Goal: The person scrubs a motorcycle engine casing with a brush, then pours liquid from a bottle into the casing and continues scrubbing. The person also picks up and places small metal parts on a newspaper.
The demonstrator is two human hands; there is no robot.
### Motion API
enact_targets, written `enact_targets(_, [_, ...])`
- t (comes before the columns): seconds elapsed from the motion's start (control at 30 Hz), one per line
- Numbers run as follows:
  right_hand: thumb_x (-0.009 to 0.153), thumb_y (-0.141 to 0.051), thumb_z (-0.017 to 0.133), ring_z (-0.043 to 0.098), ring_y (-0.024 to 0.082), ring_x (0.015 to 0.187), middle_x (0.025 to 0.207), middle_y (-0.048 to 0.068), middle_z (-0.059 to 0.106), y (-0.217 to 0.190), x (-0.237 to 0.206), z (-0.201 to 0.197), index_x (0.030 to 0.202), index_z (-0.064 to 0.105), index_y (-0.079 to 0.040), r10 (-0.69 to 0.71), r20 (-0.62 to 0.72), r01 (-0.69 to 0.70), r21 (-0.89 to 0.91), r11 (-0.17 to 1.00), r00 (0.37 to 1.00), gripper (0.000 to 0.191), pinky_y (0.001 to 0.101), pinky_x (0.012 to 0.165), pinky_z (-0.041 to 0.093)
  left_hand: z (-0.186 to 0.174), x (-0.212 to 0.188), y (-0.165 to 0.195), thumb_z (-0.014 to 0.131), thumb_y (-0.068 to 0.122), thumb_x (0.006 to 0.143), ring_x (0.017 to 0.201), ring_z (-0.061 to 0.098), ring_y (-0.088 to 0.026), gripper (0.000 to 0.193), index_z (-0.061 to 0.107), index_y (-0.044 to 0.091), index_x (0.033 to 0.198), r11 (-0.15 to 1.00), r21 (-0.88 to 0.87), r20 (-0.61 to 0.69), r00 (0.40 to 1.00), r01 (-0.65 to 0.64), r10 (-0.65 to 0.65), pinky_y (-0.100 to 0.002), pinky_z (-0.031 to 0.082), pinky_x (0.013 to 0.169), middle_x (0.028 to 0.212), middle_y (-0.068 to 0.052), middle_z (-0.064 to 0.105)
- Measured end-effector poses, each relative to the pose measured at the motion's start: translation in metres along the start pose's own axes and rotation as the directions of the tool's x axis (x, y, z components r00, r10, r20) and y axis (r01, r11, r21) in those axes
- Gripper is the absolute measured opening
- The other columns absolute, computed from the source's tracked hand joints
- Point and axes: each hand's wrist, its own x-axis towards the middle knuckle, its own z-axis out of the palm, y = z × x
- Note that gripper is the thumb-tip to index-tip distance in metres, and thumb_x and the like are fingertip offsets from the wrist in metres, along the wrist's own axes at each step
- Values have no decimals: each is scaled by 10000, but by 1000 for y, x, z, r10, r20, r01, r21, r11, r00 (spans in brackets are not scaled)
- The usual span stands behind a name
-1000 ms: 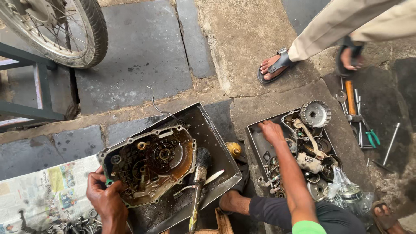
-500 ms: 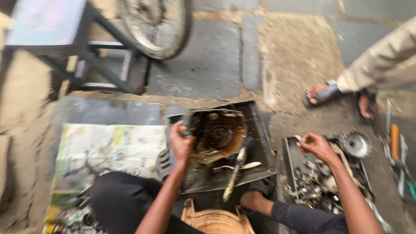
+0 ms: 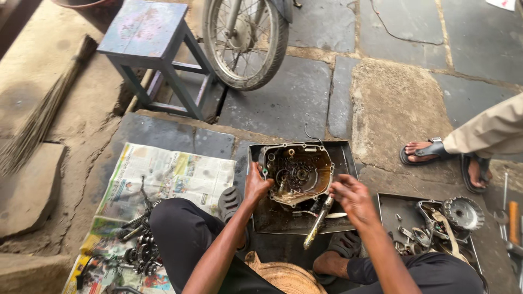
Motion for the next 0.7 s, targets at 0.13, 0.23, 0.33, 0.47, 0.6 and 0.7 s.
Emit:
enact_targets(0.13, [954, -114, 674, 684, 163, 891, 981, 79, 708, 33, 41, 47, 1214, 680, -21, 11, 81, 17, -333, 943, 997, 276, 288, 848, 584, 6, -11, -13, 803, 265, 745, 1028, 691, -436, 736, 396, 6, 1300, 987, 155, 92, 994, 47, -61, -488, 558, 904, 1138, -317, 666])
enact_targets(0.23, [940, -63, 676, 627, 118, 795, 898, 23, 674, 51, 68, 84, 1230, 696, -77, -63, 173, 113, -294, 949, 983, 291, 268, 732, 562, 9, -18, -17, 839, 338, 748, 1055, 677, -472, 756, 424, -36, 1257, 983, 163, 87, 994, -84, 70, -513, 550, 933, 1156, -347, 653])
enact_targets(0.33, [947, -21, 697, 551, 93, 799, 877, 16, 626, 64, 77, 107, 1252, 718, -60, -178, 225, 260, -420, 870, 958, 308, 262, 691, 469, 5, -18, -17, 803, 439, 753, 1057, 668, -467, 696, 517, -25, 1185, 975, 203, 144, 988, -92, 63, -520, 544, 918, 1131, -335, 665])
enact_targets(0.47, [908, -21, 685, 618, 99, 814, 923, 21, 690, 72, 73, 115, 1214, 709, -75, -138, 100, 169, -462, 871, 985, 311, 258, 738, 569, -8, -5, -9, 604, 542, 916, 1007, 673, -425, 535, 664, 22, 1026, 958, 288, 198, 979, -9, -50, -535, 534, 858, 1086, -296, 679])
enact_targets(0.6, [905, -17, 682, 632, 114, 832, 956, 49, 698, 74, 65, 111, 1201, 706, -67, -152, 69, 167, -431, 887, 986, 301, 255, 736, 582, -16, 5, 7, 364, 556, 1111, 818, 756, -407, 700, 711, -7, 881, 889, 456, 128, 986, 39, -109, -542, 605, 737, 881, -231, 770])
enact_targets(0.7, [902, -18, 674, 657, 126, 833, 957, 60, 711, 72, 59, 105, 1191, 700, -53, -144, 69, 160, -427, 890, 987, 293, 264, 722, 600, -19, 7, 19, 462, 550, 1019, 812, 747, -403, 609, 731, 17, 899, 854, 519, 31, 998, 29, -52, -559, 606, 723, 858, -226, 754])
